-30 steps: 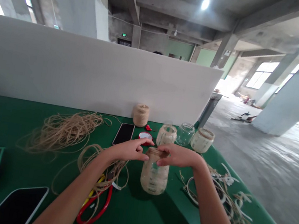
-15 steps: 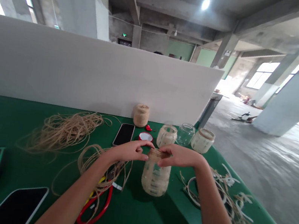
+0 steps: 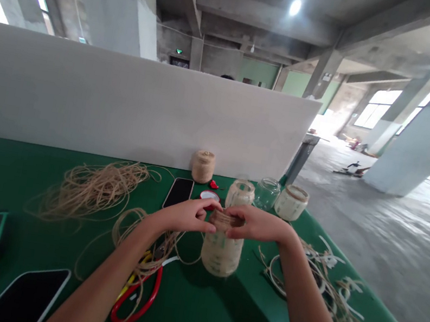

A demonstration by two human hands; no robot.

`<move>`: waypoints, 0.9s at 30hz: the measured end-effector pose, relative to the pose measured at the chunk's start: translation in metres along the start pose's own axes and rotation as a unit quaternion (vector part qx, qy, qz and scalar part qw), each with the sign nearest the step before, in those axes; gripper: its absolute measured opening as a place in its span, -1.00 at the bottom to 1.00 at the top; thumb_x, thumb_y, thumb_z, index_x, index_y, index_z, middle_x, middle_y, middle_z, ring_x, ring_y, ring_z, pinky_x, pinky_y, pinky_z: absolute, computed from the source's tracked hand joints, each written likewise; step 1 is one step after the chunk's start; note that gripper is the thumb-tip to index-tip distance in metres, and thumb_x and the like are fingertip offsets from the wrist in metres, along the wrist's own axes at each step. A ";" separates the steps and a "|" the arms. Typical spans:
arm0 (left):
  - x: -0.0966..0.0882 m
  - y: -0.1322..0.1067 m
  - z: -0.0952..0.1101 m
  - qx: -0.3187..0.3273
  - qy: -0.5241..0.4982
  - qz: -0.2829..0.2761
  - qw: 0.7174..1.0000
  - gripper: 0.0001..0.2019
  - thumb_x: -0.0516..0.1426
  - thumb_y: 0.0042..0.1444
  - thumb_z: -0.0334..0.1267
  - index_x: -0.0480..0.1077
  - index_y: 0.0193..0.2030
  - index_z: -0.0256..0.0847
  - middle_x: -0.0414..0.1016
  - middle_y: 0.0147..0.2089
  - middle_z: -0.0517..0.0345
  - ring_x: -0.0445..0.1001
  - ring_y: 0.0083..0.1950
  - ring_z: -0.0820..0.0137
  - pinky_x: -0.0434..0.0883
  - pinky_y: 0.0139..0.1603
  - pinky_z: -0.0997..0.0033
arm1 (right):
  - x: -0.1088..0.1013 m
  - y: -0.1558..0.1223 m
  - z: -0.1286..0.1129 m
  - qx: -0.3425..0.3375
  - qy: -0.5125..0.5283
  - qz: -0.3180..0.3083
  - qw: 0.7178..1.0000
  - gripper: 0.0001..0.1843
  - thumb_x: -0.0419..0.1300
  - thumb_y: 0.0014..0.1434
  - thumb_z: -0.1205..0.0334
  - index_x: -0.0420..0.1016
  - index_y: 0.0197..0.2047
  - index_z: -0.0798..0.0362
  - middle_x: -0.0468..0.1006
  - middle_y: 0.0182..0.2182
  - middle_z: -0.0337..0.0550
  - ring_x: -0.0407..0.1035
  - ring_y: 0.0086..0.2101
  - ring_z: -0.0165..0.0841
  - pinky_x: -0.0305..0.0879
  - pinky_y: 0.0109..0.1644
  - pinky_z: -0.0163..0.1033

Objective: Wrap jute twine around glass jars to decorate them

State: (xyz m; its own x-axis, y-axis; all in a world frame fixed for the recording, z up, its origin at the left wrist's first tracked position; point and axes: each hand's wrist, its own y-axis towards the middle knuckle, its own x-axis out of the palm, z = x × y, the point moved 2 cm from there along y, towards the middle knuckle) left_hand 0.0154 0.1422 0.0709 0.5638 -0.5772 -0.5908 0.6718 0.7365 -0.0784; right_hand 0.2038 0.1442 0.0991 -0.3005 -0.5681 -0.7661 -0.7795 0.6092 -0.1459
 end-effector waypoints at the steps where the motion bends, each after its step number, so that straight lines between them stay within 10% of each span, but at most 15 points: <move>1: -0.003 -0.002 -0.001 0.000 -0.002 -0.001 1.000 -0.51 0.11 0.01 -0.09 0.16 0.08 -0.14 0.06 -0.55 0.37 0.06 -0.53 0.52 0.05 -0.49 0.52 | 0.001 0.002 0.001 -0.012 0.018 0.000 1.000 -0.82 0.13 0.03 0.15 0.24 -0.38 0.07 0.18 -0.50 -0.33 0.09 -0.49 -0.50 0.01 -0.46 -0.38; 27: -0.008 -0.009 0.002 -0.045 0.009 0.014 0.999 -0.52 0.08 0.01 -0.13 0.15 0.09 -0.14 0.06 -0.57 0.38 0.04 -0.55 0.53 0.03 -0.51 0.53 | 0.003 0.000 0.001 0.022 -0.054 -0.006 0.998 -0.80 0.14 0.03 0.13 0.28 -0.35 0.08 0.31 -0.43 -0.25 0.19 -0.43 -0.42 0.05 -0.41 -0.33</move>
State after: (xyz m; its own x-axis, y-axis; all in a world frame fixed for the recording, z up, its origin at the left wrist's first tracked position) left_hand 0.0054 0.1393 0.0777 0.5720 -0.5501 -0.6084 0.6103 0.7810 -0.1325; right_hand 0.2038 0.1430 0.0957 -0.2287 -0.5141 -0.8267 -0.7567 0.6281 -0.1813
